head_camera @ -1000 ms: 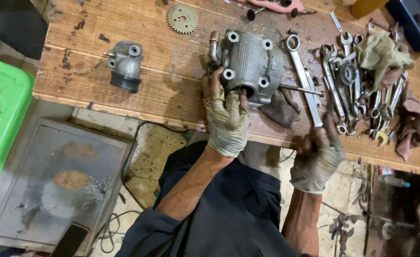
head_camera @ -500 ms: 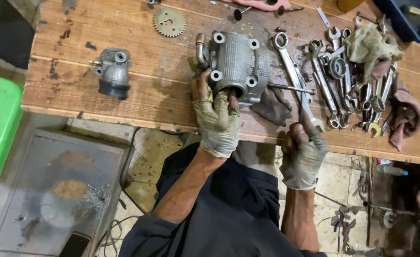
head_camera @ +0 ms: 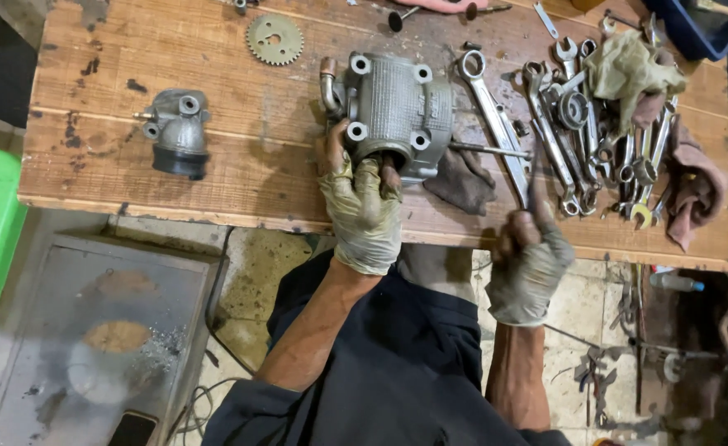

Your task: The person assembles a small engine cylinder block on a wooden workbench. They insert a piston into the cylinder, then use a T-handle wrench to tighten bolts on the crankcase. The person rotates the engine block to access different sides while working.

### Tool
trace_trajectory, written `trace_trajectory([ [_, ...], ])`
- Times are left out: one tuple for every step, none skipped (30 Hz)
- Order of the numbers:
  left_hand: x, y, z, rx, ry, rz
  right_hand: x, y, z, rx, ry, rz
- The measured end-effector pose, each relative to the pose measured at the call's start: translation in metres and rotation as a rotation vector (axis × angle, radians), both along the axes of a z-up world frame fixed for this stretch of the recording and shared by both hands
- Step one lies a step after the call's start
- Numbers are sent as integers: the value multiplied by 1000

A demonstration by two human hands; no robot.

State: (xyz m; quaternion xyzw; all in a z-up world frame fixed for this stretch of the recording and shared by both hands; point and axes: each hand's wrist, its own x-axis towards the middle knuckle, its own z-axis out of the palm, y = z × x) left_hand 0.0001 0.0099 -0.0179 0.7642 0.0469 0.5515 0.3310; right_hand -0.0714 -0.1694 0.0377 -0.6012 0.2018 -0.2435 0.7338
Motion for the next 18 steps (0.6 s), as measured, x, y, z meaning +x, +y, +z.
trace_trajectory([
  [-3, 0, 10, 2, 8, 9, 1, -8, 0, 63, -56, -21],
  [-7, 1, 19, 4, 20, 20, 2, -14, 0, 126, -108, -41],
  [-5, 1, 14, 6, 25, 21, 1, 0, 7, 128, -102, -40],
  [-2, 0, 9, -20, 24, 7, 0, 13, 14, 25, -47, -36],
  [1, -2, 5, -46, 23, -7, -1, 25, 21, -77, 9, -32],
  [-6, -1, 14, -39, 24, -18, -3, 23, 24, -69, 10, -43],
  [-12, 0, 23, -247, 106, -169, -4, 20, 28, -51, 30, -25],
  [-16, 3, 33, -455, 185, -306, -1, 19, 31, -32, 45, 6],
  [-14, 5, 34, -447, 184, -303, 9, 14, 29, -24, 43, 8],
  [-15, 6, 33, -432, 183, -323, 12, 9, 23, 16, -1, -41],
  [-16, 6, 33, -417, 181, -342, 15, 1, 17, 55, -45, -92],
  [-18, 10, 32, -399, 187, -354, 18, 4, 17, 72, -45, -106],
  [-20, 13, 32, -388, 172, -373, 22, 5, 18, 72, -53, -73],
  [-20, 17, 32, -375, 158, -388, 27, 7, 19, 75, -59, -37],
  [-16, 21, 31, -354, 166, -396, 30, 11, 22, 95, -58, -47],
  [-13, 27, 32, -334, 159, -406, 32, 16, 24, 78, -46, -8],
  [-10, 33, 32, -314, 153, -416, 35, 22, 27, 60, -36, 32],
  [-9, 41, 32, -283, 170, -415, 35, 22, 21, 95, -27, 27],
])
